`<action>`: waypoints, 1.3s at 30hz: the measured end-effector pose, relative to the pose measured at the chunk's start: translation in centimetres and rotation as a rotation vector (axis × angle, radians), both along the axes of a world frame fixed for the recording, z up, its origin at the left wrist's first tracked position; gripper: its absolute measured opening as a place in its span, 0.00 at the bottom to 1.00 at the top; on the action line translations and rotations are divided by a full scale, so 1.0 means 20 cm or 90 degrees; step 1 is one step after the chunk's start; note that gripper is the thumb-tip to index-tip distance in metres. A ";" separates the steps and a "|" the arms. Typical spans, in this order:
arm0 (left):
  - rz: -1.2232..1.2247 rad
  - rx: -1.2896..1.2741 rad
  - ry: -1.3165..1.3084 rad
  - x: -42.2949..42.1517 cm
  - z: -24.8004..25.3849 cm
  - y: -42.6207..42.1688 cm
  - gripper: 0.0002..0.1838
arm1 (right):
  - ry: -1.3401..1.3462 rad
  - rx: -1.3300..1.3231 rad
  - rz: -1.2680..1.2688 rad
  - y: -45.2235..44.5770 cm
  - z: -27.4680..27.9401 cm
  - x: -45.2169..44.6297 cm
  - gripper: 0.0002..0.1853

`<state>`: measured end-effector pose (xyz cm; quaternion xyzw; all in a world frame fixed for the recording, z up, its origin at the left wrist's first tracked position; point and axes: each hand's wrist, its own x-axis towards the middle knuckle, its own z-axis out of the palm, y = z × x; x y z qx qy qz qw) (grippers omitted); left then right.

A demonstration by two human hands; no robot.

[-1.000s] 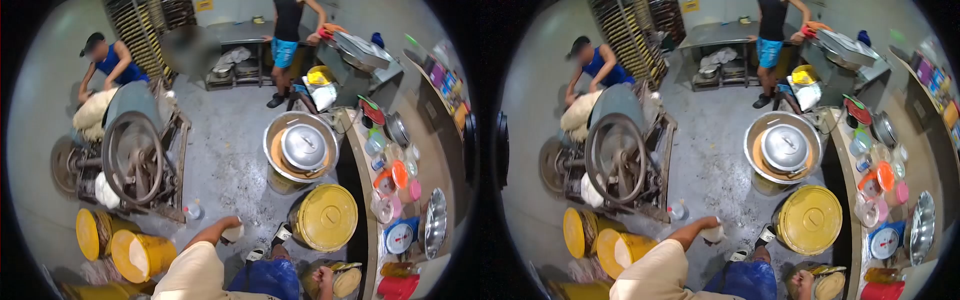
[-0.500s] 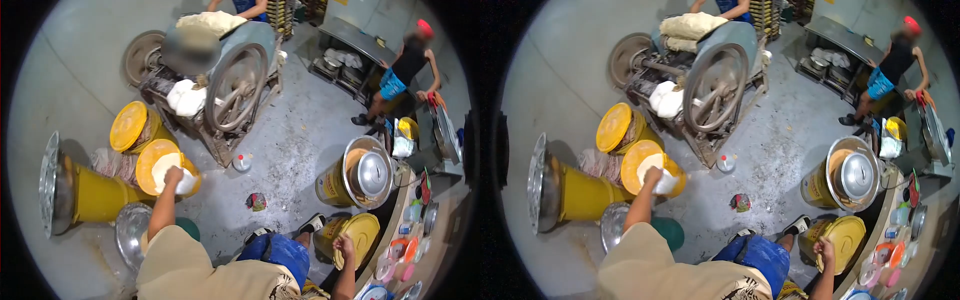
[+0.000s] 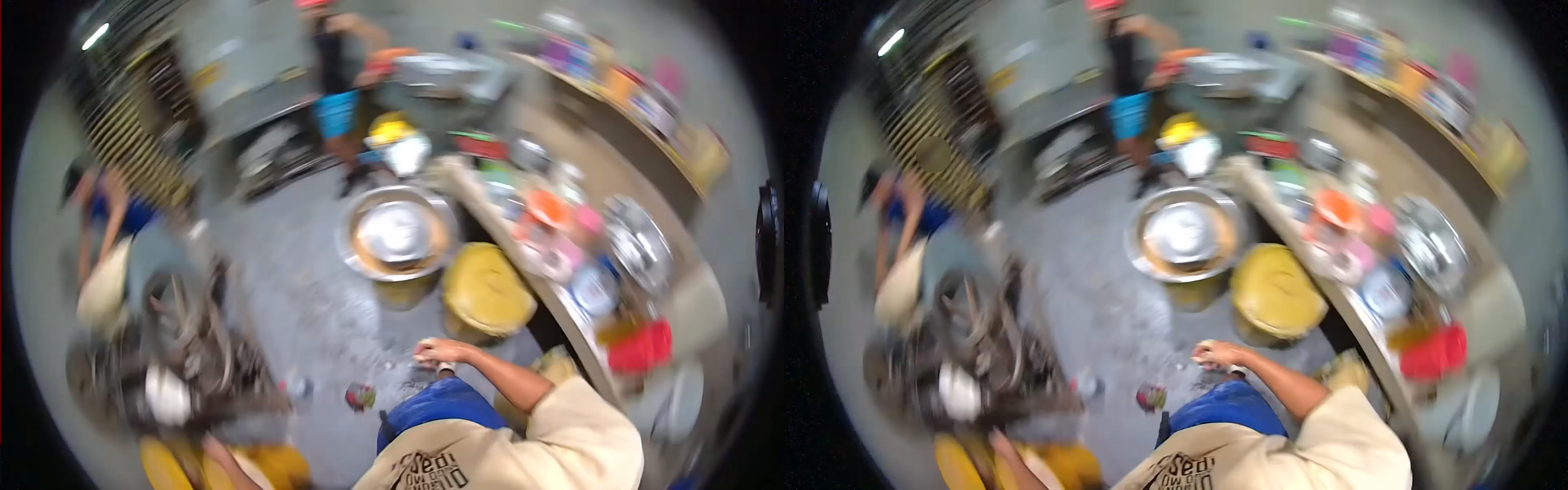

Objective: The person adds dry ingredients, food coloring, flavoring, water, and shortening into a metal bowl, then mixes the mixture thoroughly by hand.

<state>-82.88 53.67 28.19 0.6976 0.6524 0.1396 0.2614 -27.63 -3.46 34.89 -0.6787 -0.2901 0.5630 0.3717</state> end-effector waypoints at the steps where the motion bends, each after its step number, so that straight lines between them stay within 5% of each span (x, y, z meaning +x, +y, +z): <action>1: -0.071 -0.098 -0.023 0.14 -0.18 -0.19 0.17 | -0.069 -0.018 0.029 0.08 0.10 0.04 0.21; 2: -0.192 -0.230 -0.059 0.65 -0.30 -0.31 0.16 | -0.042 -0.022 -0.165 -0.34 0.14 0.11 0.20; 7: -0.478 -0.768 -0.010 1.30 -0.74 -1.25 0.08 | -0.082 0.014 -0.515 -0.89 0.39 0.39 0.22; 9: -0.653 -0.353 0.068 1.76 -0.87 -1.51 0.09 | -0.130 0.053 -0.586 -1.16 0.58 0.46 0.22; 14: -0.862 -0.347 0.071 2.70 -0.54 -2.07 0.22 | -0.214 0.142 -0.652 -1.67 1.12 0.61 0.16; 18: -0.904 -0.249 0.021 3.27 -0.22 -2.44 0.18 | -0.467 0.172 -0.628 -1.96 1.59 0.92 0.14; 20: -0.961 -0.124 -0.009 3.42 -0.11 -2.58 0.18 | -0.572 0.144 -0.620 -2.03 1.80 1.16 0.14; 24: -0.942 -0.156 -0.095 3.54 0.24 -2.84 0.18 | -0.846 0.079 -0.583 -2.07 2.03 1.78 0.20; 28: -0.974 -0.167 -0.098 3.59 0.41 -2.91 0.18 | -0.865 0.101 -0.708 -2.08 2.02 2.35 0.22; 31: -0.990 -0.252 -0.143 3.63 0.27 -2.85 0.18 | -0.878 0.124 -0.803 -2.06 2.08 2.62 0.21; 32: -1.076 -0.190 -0.074 3.65 0.16 -2.80 0.48 | -0.886 0.128 -0.826 -2.05 2.11 2.69 0.20; 35: -1.202 -0.121 0.003 3.66 0.66 -2.83 0.35 | -0.922 0.090 -0.846 -1.97 2.19 2.79 0.20; 39: -1.244 -0.087 0.061 3.77 0.28 -2.61 0.22 | -1.043 -0.043 -0.832 -2.00 2.40 2.82 0.22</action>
